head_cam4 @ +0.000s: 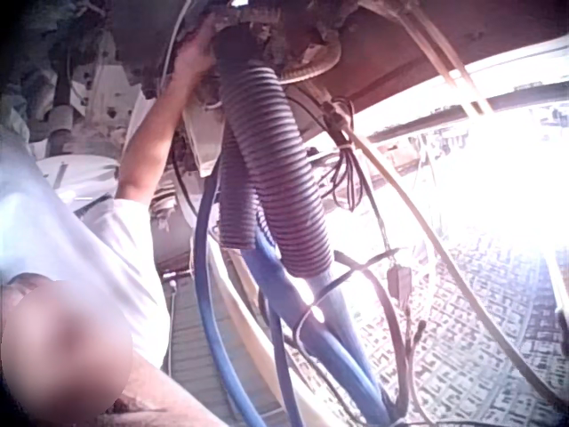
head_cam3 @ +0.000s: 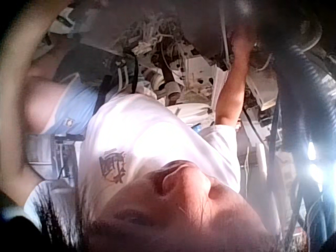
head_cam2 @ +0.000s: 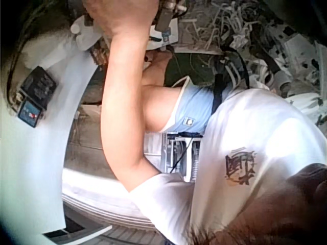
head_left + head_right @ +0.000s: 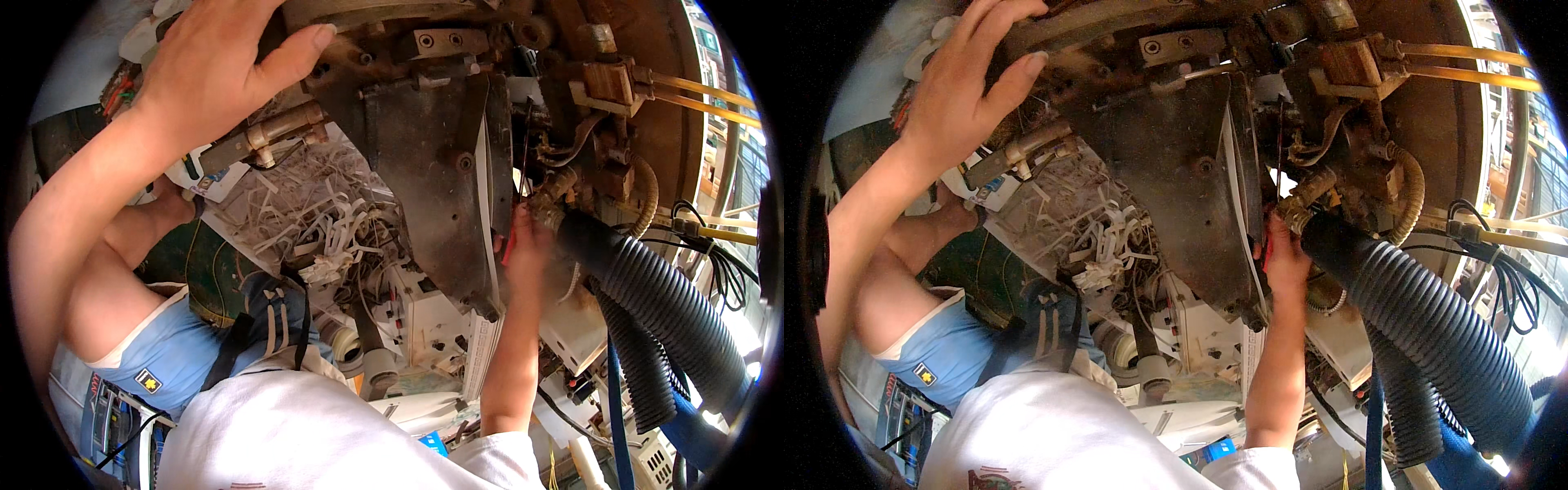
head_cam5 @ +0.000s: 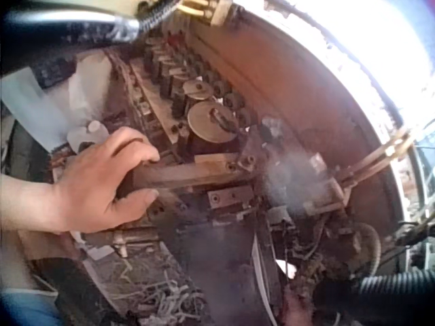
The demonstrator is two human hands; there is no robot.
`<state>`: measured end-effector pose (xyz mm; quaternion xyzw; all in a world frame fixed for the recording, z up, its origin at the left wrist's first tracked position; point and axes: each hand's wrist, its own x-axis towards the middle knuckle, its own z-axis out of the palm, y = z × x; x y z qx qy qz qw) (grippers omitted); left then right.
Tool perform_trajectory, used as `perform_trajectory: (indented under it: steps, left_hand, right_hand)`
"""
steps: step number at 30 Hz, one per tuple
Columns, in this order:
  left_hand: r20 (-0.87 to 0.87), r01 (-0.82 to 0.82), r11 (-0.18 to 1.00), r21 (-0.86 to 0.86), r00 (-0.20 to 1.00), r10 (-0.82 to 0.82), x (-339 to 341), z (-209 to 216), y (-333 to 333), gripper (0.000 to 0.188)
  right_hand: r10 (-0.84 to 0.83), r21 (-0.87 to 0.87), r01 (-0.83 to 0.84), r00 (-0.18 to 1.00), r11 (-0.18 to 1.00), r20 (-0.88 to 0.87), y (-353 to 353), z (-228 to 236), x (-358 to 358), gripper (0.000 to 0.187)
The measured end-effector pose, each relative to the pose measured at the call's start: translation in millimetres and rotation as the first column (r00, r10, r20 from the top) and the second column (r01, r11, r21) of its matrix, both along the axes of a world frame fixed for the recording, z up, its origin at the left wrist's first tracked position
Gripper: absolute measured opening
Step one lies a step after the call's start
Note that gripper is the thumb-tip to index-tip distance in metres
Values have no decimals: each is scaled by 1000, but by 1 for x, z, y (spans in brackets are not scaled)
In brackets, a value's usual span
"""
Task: The person uses pliers to cut and remove zip ties from a complex assembly of wires and hoses on a large machine. They then use a screwdriver to adjust or tighten components within the machinery's internal structure.
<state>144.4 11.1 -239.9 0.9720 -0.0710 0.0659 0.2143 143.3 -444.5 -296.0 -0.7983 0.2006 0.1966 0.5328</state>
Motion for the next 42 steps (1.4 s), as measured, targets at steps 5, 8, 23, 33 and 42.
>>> perform_trajectory:
  steps: [5,8,23,33,42]
  left_hand:
    - [51,4,998,70,999,-8,0,-1,-2,46]
    - [40,-18,994,104,999,13,-1,1,-6,47]
    - [64,-5,996,94,998,-1,-2,-11,0,46]
    - [12,32,994,100,999,-33,1,-4,3,47]
    - [-37,27,996,86,999,-24,0,4,0,47]
  right_hand:
    - [3,0,-3,999,1000,-36,-4,-3,-1,33]
    - [-36,-9,36,996,999,-83,-9,-7,-2,35]
    - [-23,-17,23,999,1000,-24,2,-4,-4,34]
    - [-13,-74,13,1000,997,4,17,7,-4,38]
    - [-77,-179,87,995,980,64,40,16,-5,42]
